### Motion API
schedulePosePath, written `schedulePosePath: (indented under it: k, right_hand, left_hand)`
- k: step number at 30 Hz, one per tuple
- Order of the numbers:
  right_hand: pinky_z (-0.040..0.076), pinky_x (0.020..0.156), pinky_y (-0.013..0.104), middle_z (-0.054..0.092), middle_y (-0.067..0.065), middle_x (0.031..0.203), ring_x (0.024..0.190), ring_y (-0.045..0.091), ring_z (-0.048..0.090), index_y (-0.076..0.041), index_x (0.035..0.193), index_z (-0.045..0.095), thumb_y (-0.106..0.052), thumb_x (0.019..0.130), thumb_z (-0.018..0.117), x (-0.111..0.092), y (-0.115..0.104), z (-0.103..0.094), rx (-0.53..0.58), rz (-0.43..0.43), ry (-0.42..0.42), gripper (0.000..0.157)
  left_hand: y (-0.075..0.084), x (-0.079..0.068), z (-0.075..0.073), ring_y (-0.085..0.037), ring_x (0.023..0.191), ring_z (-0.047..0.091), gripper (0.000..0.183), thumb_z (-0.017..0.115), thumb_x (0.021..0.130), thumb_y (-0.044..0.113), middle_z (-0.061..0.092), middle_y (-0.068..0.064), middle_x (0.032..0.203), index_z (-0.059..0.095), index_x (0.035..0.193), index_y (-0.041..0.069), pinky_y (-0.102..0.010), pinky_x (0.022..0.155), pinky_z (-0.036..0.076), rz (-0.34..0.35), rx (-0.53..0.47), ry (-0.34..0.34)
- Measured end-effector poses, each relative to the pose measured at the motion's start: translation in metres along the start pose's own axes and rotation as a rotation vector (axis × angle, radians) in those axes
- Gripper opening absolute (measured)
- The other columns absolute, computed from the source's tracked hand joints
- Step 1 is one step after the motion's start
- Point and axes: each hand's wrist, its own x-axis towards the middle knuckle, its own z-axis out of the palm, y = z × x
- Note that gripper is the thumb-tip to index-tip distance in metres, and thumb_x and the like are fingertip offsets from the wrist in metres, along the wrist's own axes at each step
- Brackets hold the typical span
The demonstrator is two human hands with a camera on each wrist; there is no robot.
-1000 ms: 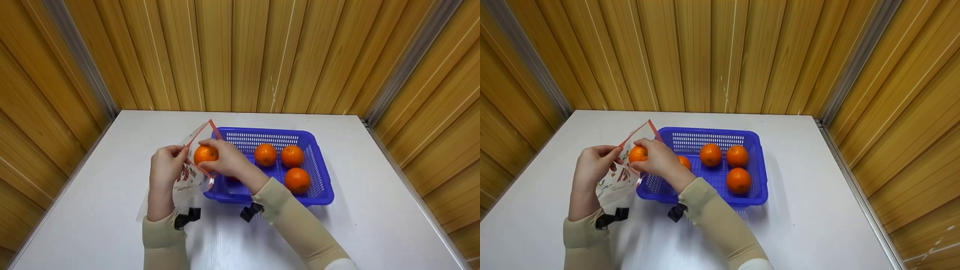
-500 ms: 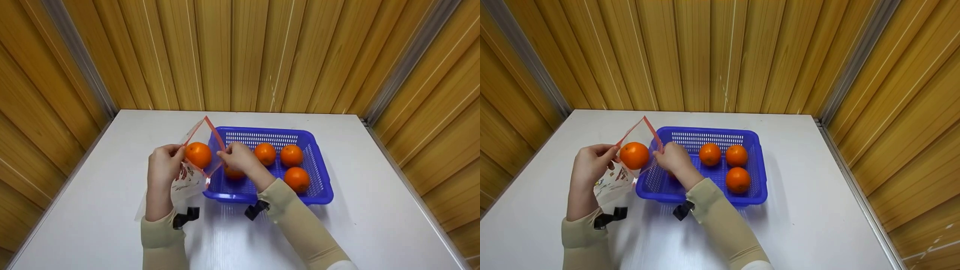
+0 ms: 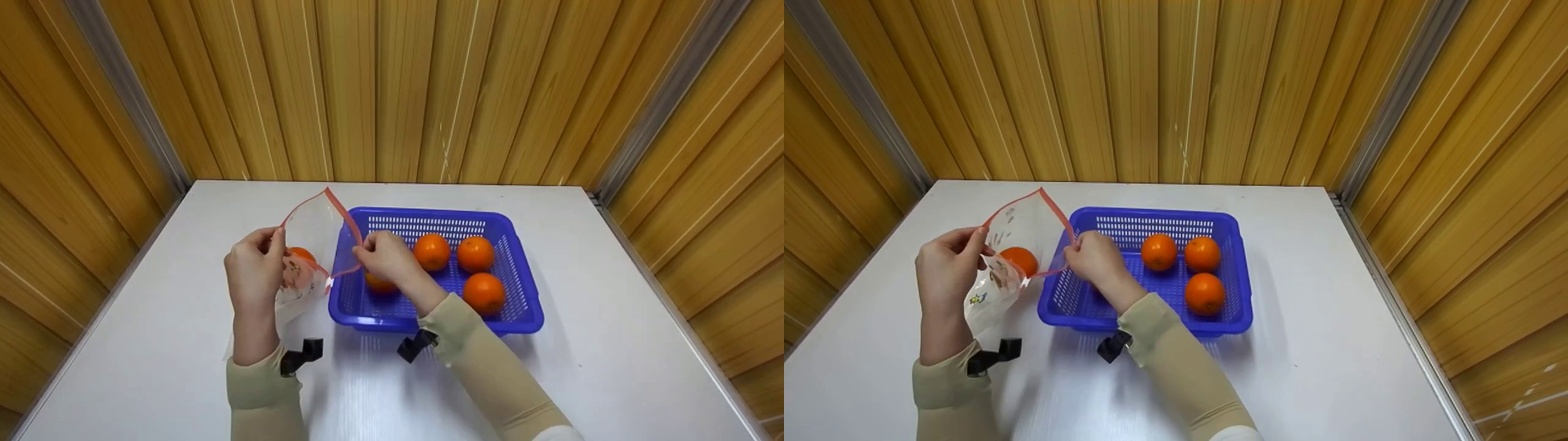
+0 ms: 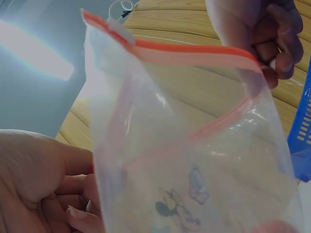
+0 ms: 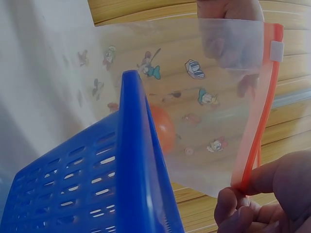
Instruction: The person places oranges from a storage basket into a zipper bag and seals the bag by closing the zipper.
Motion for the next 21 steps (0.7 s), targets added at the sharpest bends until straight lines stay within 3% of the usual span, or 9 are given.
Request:
schedulePosePath:
  k: [10,21]
  right_hand:
    - [0.052,0.062,0.020,0.061,0.004,0.081,0.071,0.016,0.058,-0.013,0.089,0.065,-0.031,0.103,0.064,0.000,0.001,-0.002,0.013,0.019,-0.024,0.023]
    - [0.048,0.054,0.021,0.069,0.005,0.082,0.064,0.014,0.058,-0.007,0.102,0.074,-0.040,0.104,0.060,0.002,0.003,-0.016,-0.073,0.016,-0.083,0.037]
  left_hand:
    - [-0.001,-0.002,0.003,-0.009,0.056,0.055,0.023,0.064,0.102,0.016,0.074,-0.017,0.079,0.077,0.109,-0.002,-0.011,0.048,0.039,0.048,-0.029,0.108]
    - [-0.001,-0.002,0.004,-0.001,0.053,0.052,0.023,0.064,0.101,0.015,0.074,-0.019,0.079,0.078,0.108,-0.002,-0.010,0.049,0.040,0.060,-0.032,0.088]
